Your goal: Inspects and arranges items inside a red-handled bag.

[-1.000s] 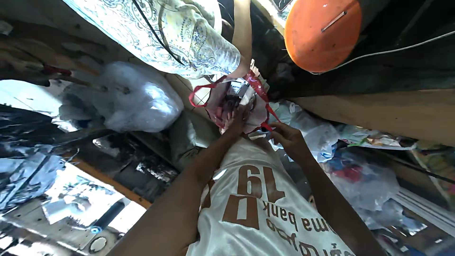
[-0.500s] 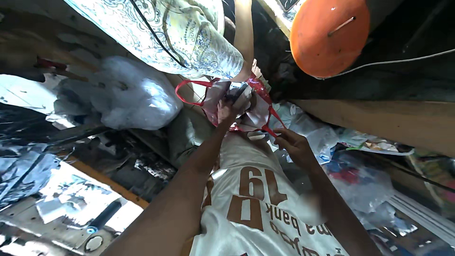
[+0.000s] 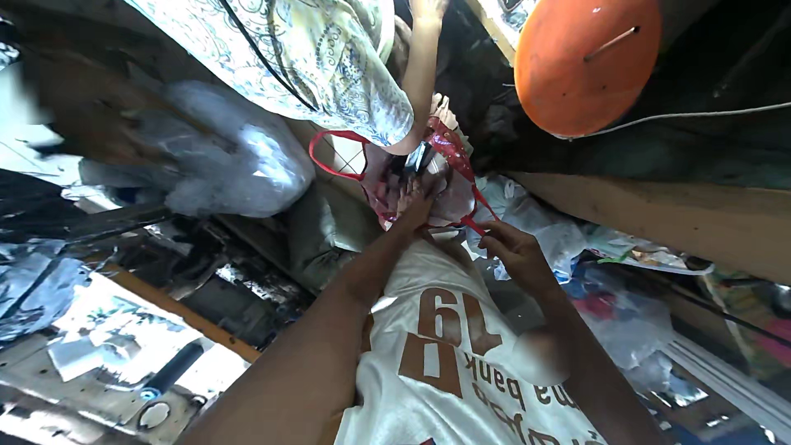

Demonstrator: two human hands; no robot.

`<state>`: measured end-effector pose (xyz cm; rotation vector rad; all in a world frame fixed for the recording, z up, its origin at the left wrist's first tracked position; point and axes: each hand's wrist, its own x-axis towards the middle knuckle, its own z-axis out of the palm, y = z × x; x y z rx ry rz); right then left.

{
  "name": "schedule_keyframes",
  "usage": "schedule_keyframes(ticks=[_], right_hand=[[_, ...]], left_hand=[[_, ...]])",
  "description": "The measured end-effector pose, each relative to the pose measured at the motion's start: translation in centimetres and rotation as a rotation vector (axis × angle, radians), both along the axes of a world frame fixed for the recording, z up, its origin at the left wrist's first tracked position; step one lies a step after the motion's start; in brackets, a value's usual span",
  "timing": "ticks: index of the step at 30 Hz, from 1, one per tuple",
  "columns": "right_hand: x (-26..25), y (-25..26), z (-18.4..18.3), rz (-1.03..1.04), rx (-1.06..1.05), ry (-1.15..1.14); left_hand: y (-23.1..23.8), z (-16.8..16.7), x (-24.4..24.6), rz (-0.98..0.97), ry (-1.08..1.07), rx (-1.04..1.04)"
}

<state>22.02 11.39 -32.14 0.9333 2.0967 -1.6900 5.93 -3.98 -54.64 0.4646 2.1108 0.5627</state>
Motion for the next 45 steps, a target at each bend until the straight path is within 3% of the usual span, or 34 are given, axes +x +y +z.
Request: schedule_keyframes(ticks=[13,22,26,31,36,45], right_hand=[[0.5,0.5,-0.6,0.013,-0.016,-0.012],[0.9,1.0,-0.7,0.021,-0.027,-0.020],[0.9,1.2,-0.7,0.038,-0.021,-0.026],[0.7,1.6,-0.7,0.064,-0.023,-0.015],[0.7,1.9,-0.8,0.079,-0.058,-0.020],[0.7,2.2,-0.9,0.095,-0.053,-0.030]], left_hand=[[-0.4,0.7,0.4,0.273,-0.025,0.085],[-1.1,2.0,3.1,0.012,0.017,0.005],[-1.0,2.5,2.8,0.033,-0.032,0.012],[-0.7,3.0,0.9,0.244,-0.032,-0.047],[-1.7,3.1,0.2,0.095,-0.162,-0.314],[-2.0,2.6,1.3,0.098,-0.178,-0.316]])
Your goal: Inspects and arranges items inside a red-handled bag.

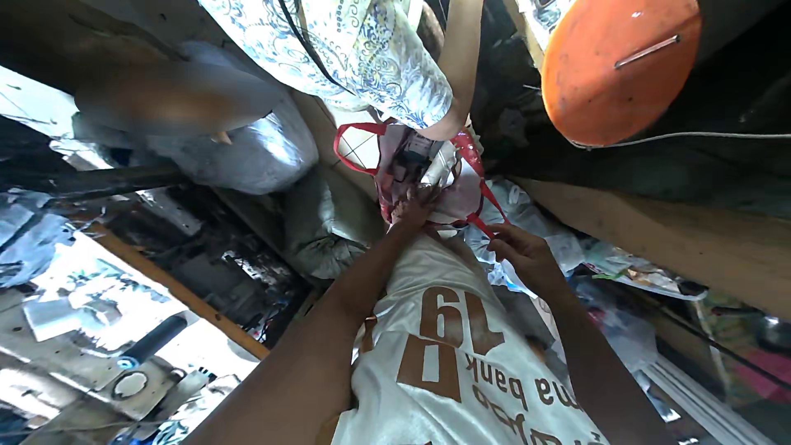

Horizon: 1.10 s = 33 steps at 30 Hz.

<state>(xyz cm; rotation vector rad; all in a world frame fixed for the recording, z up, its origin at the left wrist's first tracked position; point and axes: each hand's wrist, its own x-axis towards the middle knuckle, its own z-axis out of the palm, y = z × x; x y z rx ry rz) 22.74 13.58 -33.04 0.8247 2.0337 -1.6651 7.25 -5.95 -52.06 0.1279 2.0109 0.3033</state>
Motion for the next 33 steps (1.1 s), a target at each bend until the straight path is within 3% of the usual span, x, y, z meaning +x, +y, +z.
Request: schedule_keyframes(ticks=[8,16,19,23,27,33], right_hand=[[-0.2,0.4,-0.1,-0.011,-0.026,0.004],[0.1,0.0,-0.3,-0.031,-0.064,-0.002],[0.3,0.1,-0.2,-0.028,-0.036,-0.020],[0.6,0.4,-0.5,-0.032,-0.004,-0.017],[0.5,0.3,-0.7,-0.005,0.001,-0.039],[-0.1,0.3,-0.4,0.000,-0.004,-0.050]], left_hand=[[-0.9,-1.5,-1.3,0.240,0.021,0.130],[-0.5,-6.0,-3.8,0.189,0.000,0.116],[-0.5,-4.2,-3.8,0.179,-0.023,0.120],[-1.5,-0.7,-2.8,0.383,0.138,0.112],[-3.7,-1.3,-1.9,0.476,0.337,0.182],[-4.0,-1.9,-2.2,0.593,0.358,0.269]])
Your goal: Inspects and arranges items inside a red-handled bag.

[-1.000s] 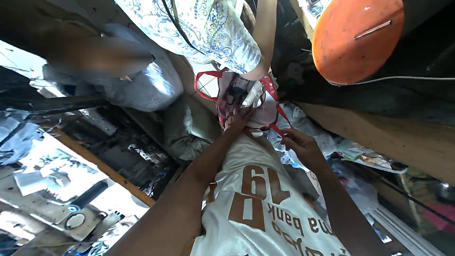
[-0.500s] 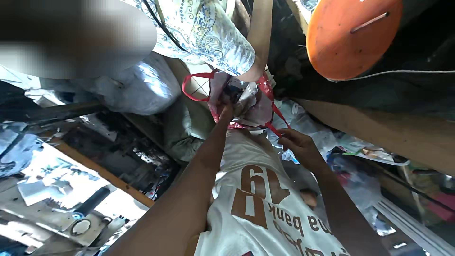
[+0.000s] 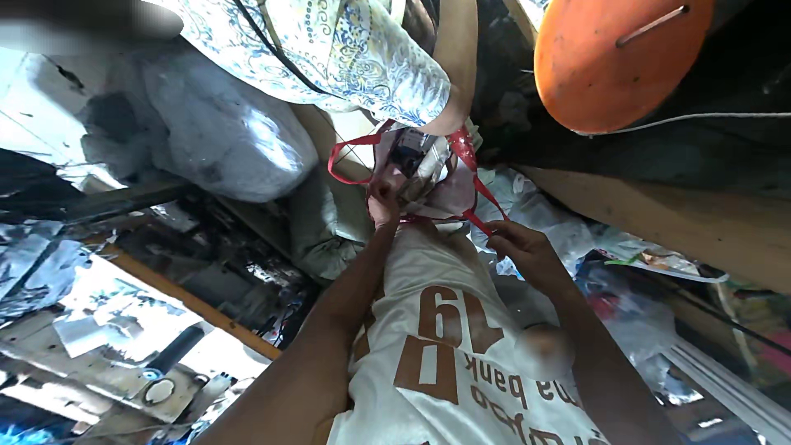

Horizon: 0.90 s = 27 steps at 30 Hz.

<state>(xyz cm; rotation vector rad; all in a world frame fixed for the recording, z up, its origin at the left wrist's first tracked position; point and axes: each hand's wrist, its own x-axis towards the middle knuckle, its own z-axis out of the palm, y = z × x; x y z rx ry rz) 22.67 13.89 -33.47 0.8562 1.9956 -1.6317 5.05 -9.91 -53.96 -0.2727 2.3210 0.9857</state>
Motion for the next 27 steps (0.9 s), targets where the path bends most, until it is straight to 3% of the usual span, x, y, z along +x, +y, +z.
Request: schedule_keyframes(ticks=[3,13,21,27], right_hand=[[0.1,0.0,0.0,-0.019,-0.009,0.006],[0.9,-0.7,-0.3,-0.017,-0.008,-0.012],[1.5,-1.0,-0.6,-0.003,0.001,0.003],[1.5,-1.4,-0.3,-0.025,-0.003,0.007]], left_hand=[[0.2,-0.4,0.4,0.090,0.039,0.127],[0.3,-0.9,1.1,0.087,0.246,0.590],[0.6,-0.7,0.7,0.064,0.328,0.687],[1.1,0.3,0.6,0.102,0.206,0.690]])
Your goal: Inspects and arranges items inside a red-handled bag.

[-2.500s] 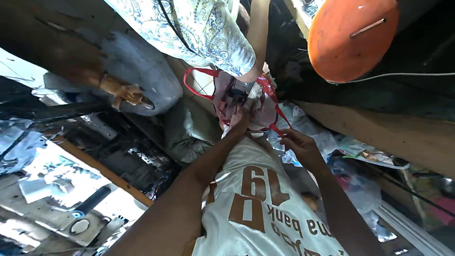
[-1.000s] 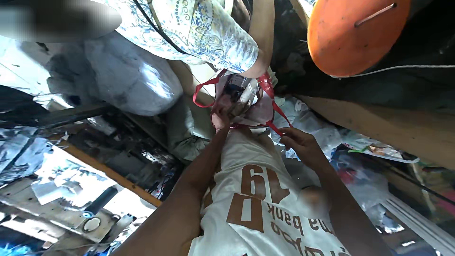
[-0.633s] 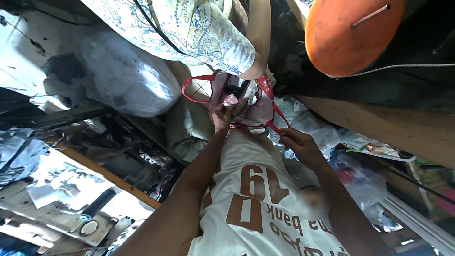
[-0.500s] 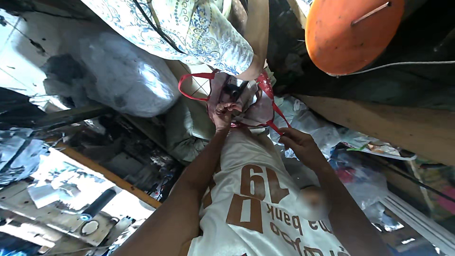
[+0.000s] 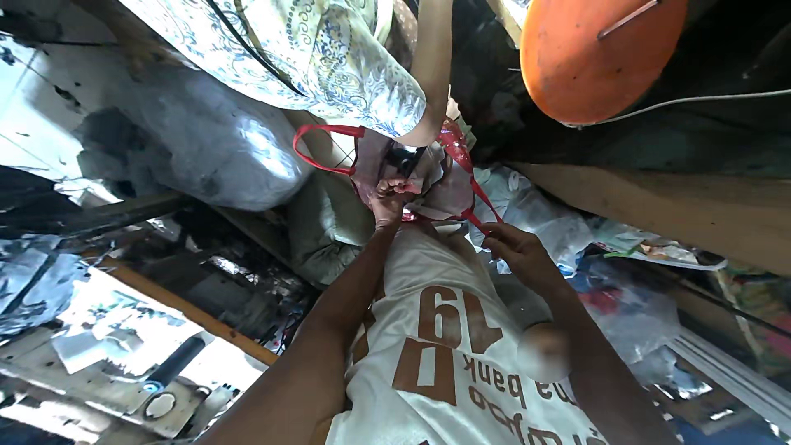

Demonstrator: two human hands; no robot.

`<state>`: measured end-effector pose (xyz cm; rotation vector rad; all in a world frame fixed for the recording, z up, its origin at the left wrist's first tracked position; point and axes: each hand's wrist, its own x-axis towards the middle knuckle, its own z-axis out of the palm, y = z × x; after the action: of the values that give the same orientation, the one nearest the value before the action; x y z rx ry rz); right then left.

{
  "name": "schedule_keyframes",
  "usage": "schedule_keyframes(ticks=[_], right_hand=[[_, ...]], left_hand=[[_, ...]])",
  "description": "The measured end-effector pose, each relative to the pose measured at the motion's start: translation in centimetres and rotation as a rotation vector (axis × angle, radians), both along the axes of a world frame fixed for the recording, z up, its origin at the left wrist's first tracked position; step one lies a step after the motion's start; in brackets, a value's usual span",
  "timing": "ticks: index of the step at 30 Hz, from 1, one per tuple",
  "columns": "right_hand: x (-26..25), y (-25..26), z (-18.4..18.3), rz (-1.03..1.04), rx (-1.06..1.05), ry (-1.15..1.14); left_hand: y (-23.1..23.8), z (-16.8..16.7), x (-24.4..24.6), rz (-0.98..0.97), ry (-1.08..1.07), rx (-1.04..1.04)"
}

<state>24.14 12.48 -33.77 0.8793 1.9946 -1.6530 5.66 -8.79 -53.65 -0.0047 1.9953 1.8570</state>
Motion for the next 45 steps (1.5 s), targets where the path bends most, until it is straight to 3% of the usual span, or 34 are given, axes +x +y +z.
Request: schedule_keyframes(ticks=[7,13,19,25,30,45], right_hand=[[-0.3,0.0,0.0,0.044,0.033,-0.027],[-0.7,-0.2,0.3,0.057,0.040,-0.013],[-1.2,-0.2,0.4,0.105,0.066,-0.011],[-1.2,-0.3,0.4,0.112,0.082,-0.018],[-1.0,-0.2,0.3,0.103,0.056,-0.014],[-0.9,-0.3,0.1,0.062,0.031,0.023]], left_hand=[[2.0,2.6,1.2,-0.046,-0.112,-0.041],[6.3,4.9,1.3,-0.152,-0.042,0.181],[10.0,7.1,-2.5,0.014,0.092,0.226],[9.6,7.2,-0.8,-0.045,-0.146,0.302],[10.0,10.2,0.0,-0.060,-0.407,0.416],[7.9,9.7,-1.6,-0.055,-0.185,0.396]])
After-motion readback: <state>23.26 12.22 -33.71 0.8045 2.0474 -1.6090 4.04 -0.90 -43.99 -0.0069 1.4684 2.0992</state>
